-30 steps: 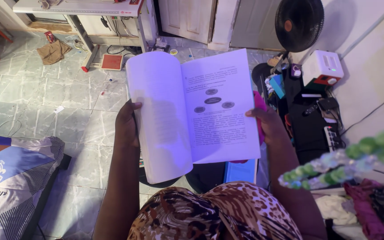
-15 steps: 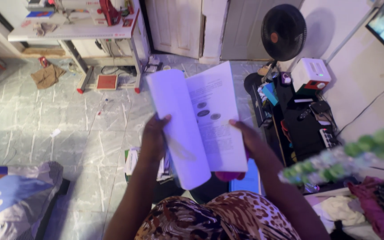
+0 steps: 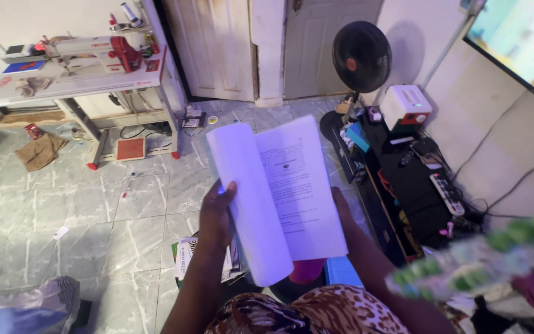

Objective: Wipe down blue document folders using a pink cloth and organize them.

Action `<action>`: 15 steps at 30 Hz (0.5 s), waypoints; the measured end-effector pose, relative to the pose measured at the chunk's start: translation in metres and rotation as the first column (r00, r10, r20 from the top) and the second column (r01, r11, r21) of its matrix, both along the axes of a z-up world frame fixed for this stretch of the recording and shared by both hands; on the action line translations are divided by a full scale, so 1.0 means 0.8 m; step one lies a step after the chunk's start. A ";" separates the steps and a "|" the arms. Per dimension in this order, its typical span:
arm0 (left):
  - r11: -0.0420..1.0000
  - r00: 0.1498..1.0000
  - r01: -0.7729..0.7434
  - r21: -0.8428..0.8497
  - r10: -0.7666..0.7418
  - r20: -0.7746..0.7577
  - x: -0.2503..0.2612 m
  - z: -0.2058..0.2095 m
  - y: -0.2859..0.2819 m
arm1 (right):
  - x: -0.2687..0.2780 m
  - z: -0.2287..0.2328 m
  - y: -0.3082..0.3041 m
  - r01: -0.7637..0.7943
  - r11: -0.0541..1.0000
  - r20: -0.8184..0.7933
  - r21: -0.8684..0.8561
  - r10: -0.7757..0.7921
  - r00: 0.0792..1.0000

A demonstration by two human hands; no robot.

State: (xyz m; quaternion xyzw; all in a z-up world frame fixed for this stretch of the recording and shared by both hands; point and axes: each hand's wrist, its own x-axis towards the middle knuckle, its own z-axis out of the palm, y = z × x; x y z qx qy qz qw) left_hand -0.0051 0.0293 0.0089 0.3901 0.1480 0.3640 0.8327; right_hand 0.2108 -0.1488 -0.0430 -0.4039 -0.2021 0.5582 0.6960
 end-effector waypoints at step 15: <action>0.992 0.989 0.123 0.020 -0.124 0.083 -0.011 0.013 0.047 | -0.008 0.013 -0.021 0.075 0.997 -0.129 -0.015 -0.076 0.989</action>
